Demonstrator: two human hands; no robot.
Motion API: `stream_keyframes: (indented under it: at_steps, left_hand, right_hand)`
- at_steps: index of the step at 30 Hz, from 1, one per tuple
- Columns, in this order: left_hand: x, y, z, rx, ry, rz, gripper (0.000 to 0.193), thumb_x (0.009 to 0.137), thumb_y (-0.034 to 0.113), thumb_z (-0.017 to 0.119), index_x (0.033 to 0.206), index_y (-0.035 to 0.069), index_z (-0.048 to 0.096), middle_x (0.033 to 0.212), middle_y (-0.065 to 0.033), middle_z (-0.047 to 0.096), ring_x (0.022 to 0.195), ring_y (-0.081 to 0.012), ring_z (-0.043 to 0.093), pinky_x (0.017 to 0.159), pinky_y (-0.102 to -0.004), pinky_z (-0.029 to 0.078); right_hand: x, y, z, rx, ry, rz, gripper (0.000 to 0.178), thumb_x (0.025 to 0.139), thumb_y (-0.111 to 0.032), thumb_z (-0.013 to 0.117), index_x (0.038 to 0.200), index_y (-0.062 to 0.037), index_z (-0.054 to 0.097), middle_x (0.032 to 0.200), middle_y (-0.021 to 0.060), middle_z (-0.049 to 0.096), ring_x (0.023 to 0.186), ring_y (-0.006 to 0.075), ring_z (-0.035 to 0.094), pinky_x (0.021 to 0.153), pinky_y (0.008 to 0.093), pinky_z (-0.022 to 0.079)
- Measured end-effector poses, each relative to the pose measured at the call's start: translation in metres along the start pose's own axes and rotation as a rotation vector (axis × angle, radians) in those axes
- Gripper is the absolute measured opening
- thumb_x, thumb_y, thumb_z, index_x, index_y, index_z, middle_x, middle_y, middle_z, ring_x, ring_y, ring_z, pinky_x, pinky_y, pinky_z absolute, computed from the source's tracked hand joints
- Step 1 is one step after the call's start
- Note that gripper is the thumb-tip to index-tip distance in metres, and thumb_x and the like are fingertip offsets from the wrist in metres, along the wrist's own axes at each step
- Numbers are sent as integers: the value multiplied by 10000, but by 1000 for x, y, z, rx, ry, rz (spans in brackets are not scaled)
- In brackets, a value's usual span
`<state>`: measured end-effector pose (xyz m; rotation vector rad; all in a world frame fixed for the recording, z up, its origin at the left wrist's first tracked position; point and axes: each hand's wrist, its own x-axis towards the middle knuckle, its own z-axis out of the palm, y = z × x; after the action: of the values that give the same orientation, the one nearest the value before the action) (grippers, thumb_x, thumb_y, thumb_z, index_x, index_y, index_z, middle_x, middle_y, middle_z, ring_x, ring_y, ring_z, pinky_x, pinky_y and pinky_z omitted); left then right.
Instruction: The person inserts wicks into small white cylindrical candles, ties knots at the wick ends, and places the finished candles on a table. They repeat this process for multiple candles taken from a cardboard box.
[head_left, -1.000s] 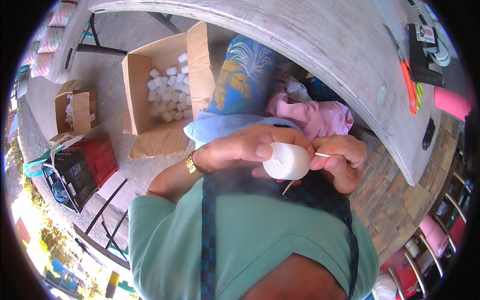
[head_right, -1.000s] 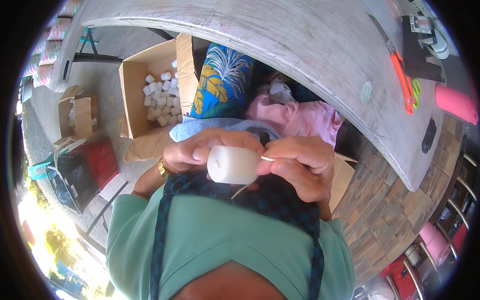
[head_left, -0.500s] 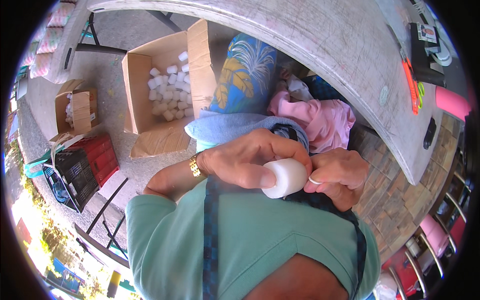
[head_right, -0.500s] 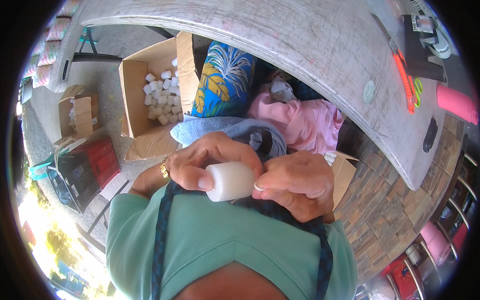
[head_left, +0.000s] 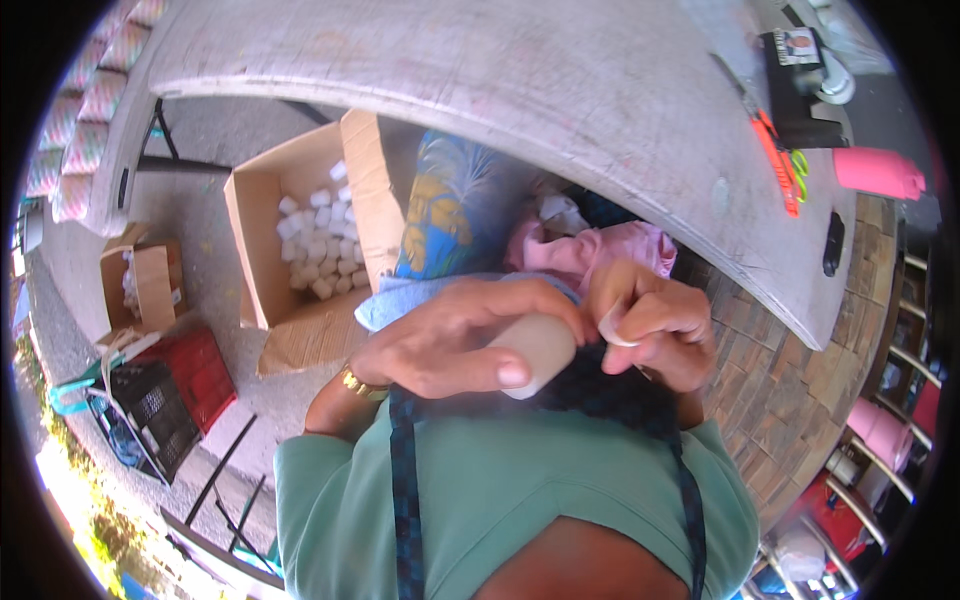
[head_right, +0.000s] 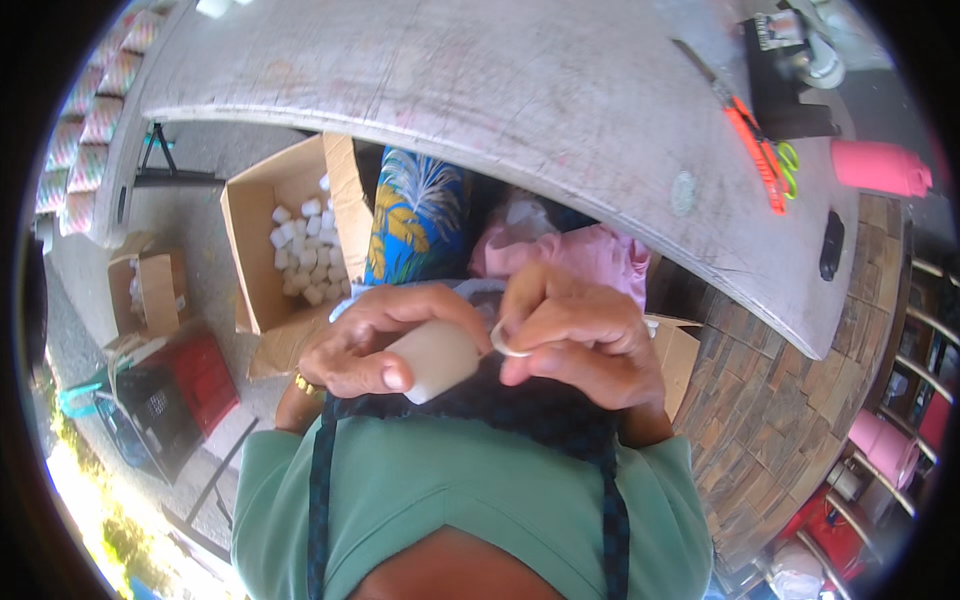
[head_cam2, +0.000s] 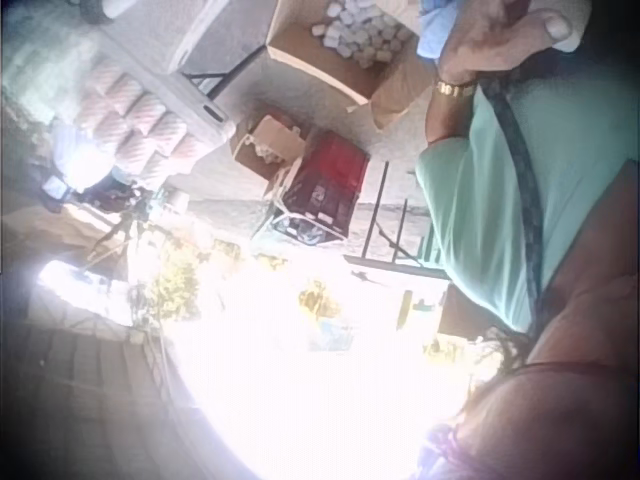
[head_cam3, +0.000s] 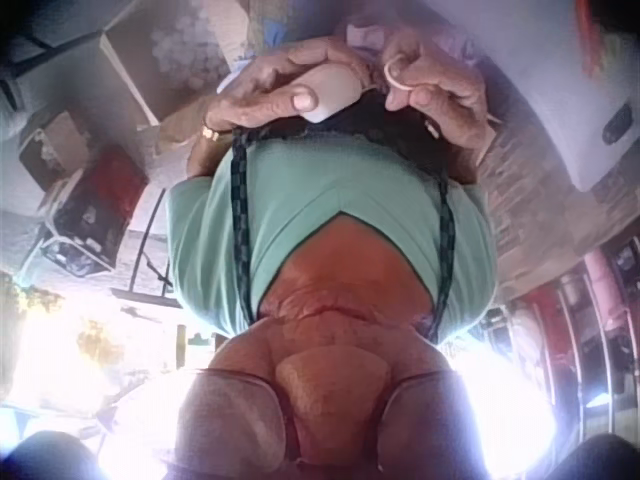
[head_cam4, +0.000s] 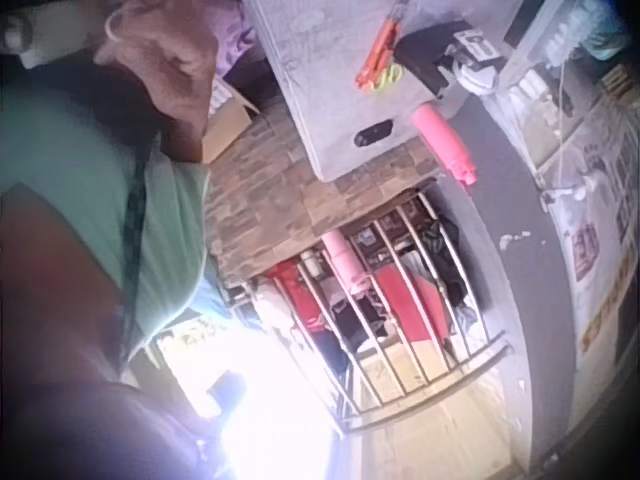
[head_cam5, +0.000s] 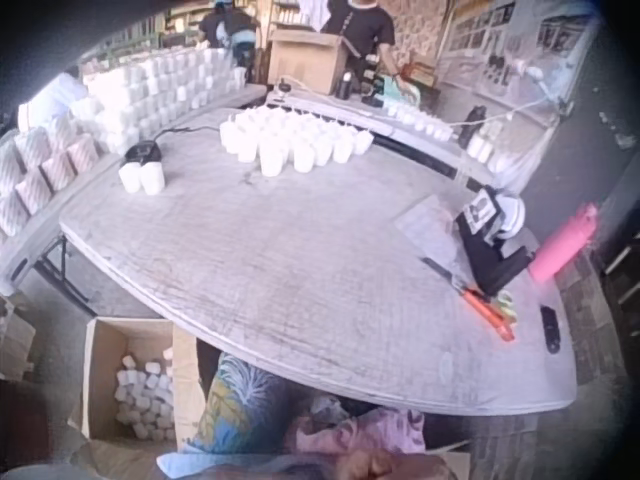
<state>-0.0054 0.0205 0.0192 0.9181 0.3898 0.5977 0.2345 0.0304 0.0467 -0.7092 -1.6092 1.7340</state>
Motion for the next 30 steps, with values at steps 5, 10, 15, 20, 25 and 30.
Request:
stream_keyframes:
  at_steps: [5, 10, 15, 20, 25, 30]
  left_hand:
    - [-14, 14, -18, 126, 255, 228, 638, 692, 18, 781, 1254, 66, 484, 1113, -69, 593, 1030, -164, 573, 914, -331, 434]
    - [3, 33, -30, 313, 444, 272, 519, 758, 42, 730, 1239, 23, 536, 1103, -81, 606, 925, -148, 609, 851, -301, 485]
    - [28, 26, -25, 125, 605, 207, 533, 877, 208, 599, 1314, -58, 451, 1098, -159, 611, 897, -210, 639, 868, -313, 495]
    - [32, 11, -33, -216, 477, 288, 625, 909, 322, 499, 1352, -102, 376, 1121, -201, 597, 945, -269, 638, 931, -369, 468]
    - [32, 8, -37, -268, 359, 354, 580, 929, 287, 484, 1344, -106, 379, 1162, -189, 581, 952, -289, 632, 959, -402, 449]
    - [32, 8, -33, -221, 364, 351, 536, 918, 204, 538, 1329, -110, 395, 1154, -171, 586, 926, -265, 641, 932, -378, 467]
  right_hand:
    - [11, -45, -79, -136, -72, 195, 179, 911, -165, 577, 876, -16, 668, 709, 52, 625, 670, 90, 555, 583, 259, 435]
    - [68, -111, -162, -889, 91, 281, 213, 908, -217, 594, 991, -37, 671, 734, 17, 626, 628, 55, 512, 559, 227, 410]
    - [123, -71, -154, -1559, 409, -453, 246, 879, -124, 583, 1116, -85, 634, 967, 105, 635, 855, 252, 606, 746, 340, 466]
    - [61, -44, -118, -1457, 461, -14, 224, 851, -86, 597, 1069, -58, 644, 1129, 137, 598, 1049, 331, 572, 882, 389, 442]
    - [34, -22, -127, -1695, 731, 40, 224, 840, -79, 613, 1060, -67, 656, 1135, 125, 600, 1034, 328, 579, 880, 405, 453]
    - [14, -5, -145, -1886, 791, 143, 322, 833, -95, 630, 1155, -121, 625, 1180, 106, 578, 1050, 314, 568, 880, 429, 454]
